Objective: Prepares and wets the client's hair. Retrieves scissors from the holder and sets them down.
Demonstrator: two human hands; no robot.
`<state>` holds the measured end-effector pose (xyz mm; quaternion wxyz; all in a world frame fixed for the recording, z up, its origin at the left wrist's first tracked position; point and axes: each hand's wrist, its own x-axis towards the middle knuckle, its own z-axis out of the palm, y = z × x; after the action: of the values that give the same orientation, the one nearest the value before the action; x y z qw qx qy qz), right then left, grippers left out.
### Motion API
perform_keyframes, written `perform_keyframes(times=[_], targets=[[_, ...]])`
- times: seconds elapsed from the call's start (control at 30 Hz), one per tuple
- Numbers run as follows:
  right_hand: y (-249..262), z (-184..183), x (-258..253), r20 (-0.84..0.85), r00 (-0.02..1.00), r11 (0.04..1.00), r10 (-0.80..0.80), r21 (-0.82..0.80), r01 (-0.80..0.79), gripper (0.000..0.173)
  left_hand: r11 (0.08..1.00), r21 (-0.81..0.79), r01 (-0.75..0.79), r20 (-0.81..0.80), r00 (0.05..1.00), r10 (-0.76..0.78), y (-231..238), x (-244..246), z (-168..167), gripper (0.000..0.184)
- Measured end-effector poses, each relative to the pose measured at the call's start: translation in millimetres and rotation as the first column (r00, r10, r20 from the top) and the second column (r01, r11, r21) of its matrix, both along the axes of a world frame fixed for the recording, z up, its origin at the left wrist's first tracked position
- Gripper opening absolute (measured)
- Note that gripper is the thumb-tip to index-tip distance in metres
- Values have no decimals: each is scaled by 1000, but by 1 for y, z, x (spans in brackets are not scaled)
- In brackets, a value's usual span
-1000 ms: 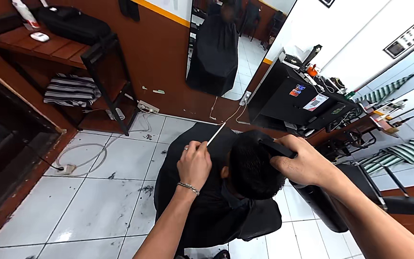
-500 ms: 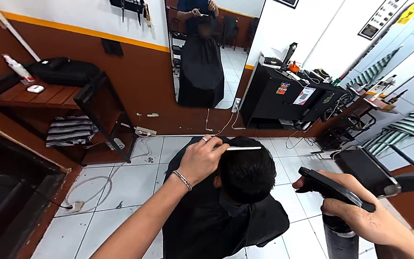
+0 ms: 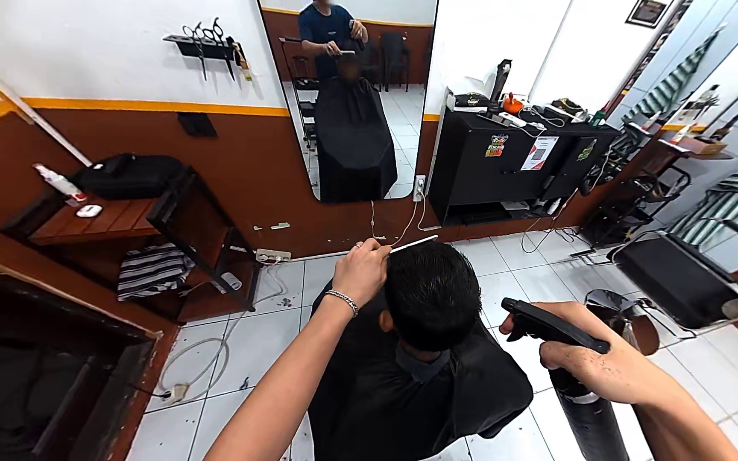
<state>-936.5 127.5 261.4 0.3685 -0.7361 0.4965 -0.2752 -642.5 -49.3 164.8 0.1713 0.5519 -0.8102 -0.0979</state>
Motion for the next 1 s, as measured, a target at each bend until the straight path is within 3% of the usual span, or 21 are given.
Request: perform_keyframes(times=[0.17,0.3,0.37,0.4,0.47,0.53,0.6,0.73,0.83,0.93,1.0], targets=[[1,-3,-1,42,998,998,-55,-7,56,32,968,180,-173,28,985,171,-9,-5,24,28],[13,-8,-5,95,991,995,-92,-24,95,33,969,81,-232,-15,972,234,-18,11,30,29],[21,-10,-11,143,985,993,-94,-64,104,34,990,-135,-46,-122,992,29,-6,25,34,28],[27,-12,-14,172,981,990,-92,-87,108,34,950,-299,94,-138,980,-141,5,31,35,27],[39,-15,-18,216,974,986,-69,-136,100,32,773,-530,349,-38,901,-433,30,34,39,29],[48,-20,-21,235,972,985,-21,-162,60,32,621,-577,530,142,814,-563,50,29,44,27],[48,-22,-20,228,974,987,-3,-157,39,31,565,-564,602,274,782,-560,54,22,47,27],[21,-24,-20,191,982,998,8,-67,5,25,603,-548,580,346,813,-467,30,6,57,27],[-12,-30,-24,159,987,999,26,-33,-21,23,701,-482,525,396,845,-360,12,-5,62,25],[-38,-38,-26,90,996,1000,-10,6,9,12,945,-241,219,424,900,-100,3,-15,73,26],[-45,-41,-31,55,998,1000,19,17,-20,12,987,-158,-13,384,920,73,-3,-13,81,28]])
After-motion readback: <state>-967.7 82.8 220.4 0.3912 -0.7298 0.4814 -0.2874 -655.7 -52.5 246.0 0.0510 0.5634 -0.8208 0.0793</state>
